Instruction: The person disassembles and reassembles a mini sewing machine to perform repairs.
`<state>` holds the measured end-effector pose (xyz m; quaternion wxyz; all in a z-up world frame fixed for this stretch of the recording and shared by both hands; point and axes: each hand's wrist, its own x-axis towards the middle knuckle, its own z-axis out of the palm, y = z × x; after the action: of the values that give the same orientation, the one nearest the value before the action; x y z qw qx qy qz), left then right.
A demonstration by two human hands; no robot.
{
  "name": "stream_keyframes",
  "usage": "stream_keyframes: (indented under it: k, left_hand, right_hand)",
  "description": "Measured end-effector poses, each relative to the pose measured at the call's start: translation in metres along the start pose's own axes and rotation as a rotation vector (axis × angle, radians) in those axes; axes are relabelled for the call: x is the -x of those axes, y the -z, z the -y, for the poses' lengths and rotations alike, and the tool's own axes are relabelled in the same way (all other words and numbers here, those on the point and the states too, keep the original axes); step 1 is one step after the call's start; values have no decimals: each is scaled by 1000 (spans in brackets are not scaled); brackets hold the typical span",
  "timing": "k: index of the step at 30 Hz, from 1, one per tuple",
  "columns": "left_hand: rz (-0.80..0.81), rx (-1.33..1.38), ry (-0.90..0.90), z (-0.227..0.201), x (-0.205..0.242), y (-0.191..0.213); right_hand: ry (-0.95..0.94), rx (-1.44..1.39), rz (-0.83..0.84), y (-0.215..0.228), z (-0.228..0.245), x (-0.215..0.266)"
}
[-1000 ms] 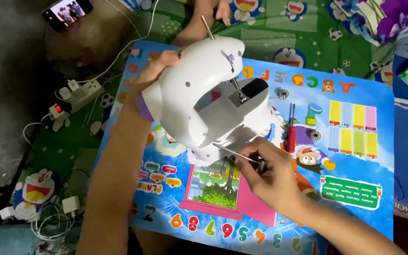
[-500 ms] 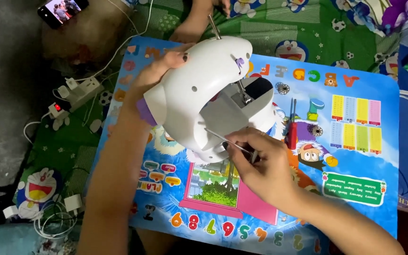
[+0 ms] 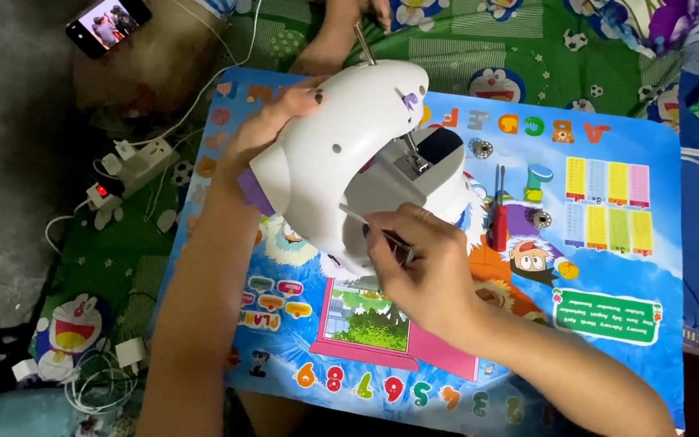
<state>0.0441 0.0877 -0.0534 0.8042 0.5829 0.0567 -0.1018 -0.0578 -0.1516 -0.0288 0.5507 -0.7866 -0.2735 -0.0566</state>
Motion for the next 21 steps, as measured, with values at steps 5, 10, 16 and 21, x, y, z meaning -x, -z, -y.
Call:
stream_keyframes:
  k: [5, 10, 16, 21]
  left_hand:
    - [136, -43, -47, 9, -16, 10]
    - [219, -144, -78, 22, -41, 19]
    - [624, -609, -1301, 56, -73, 22]
    - [34, -380, -144, 6, -3, -49]
  right_hand:
    - [125, 208, -15, 1, 11, -2]
    - [206, 380, 20, 10, 9, -10]
    - [-28, 125, -45, 14, 11, -13]
    - [-122, -36, -90, 12, 15, -1]
